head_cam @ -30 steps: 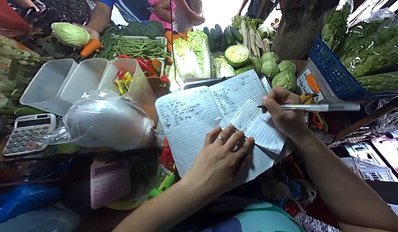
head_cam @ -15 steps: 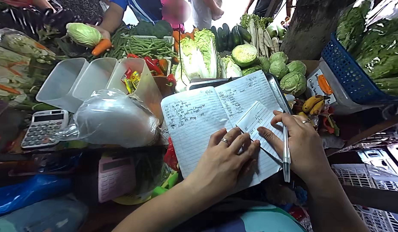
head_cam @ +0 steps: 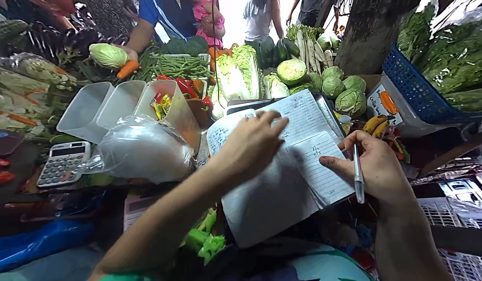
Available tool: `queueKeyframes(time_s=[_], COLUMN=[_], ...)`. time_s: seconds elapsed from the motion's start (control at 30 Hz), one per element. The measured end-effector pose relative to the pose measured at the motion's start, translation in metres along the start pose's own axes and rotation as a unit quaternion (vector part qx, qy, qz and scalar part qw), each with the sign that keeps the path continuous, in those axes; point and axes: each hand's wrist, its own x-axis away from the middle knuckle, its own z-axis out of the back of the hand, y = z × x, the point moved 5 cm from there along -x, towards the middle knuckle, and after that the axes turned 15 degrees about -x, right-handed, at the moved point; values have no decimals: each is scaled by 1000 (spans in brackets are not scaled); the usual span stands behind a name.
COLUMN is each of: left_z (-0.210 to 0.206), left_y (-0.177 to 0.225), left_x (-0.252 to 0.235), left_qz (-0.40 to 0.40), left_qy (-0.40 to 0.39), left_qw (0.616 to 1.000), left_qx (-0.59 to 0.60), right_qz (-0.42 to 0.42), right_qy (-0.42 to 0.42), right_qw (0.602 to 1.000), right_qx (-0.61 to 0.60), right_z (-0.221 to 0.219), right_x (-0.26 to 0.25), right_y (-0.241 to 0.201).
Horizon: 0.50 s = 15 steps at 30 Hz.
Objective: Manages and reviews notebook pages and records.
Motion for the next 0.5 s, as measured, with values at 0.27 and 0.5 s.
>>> queueKeyframes(time_s=[0.27, 0.5], left_z=[-37, -43], left_y=[-60, -54], left_x=[-107, -144], left_qz=[-51, -104], left_qy=[-113, -39], left_qw=[991, 987], left_qx=[44, 116], right_qz=[158, 150], right_qy=[58, 114], right_qw=[970, 945], right_qx=[-176, -269], right_z=[10, 28], right_x=[30, 50], right_y=[1, 25])
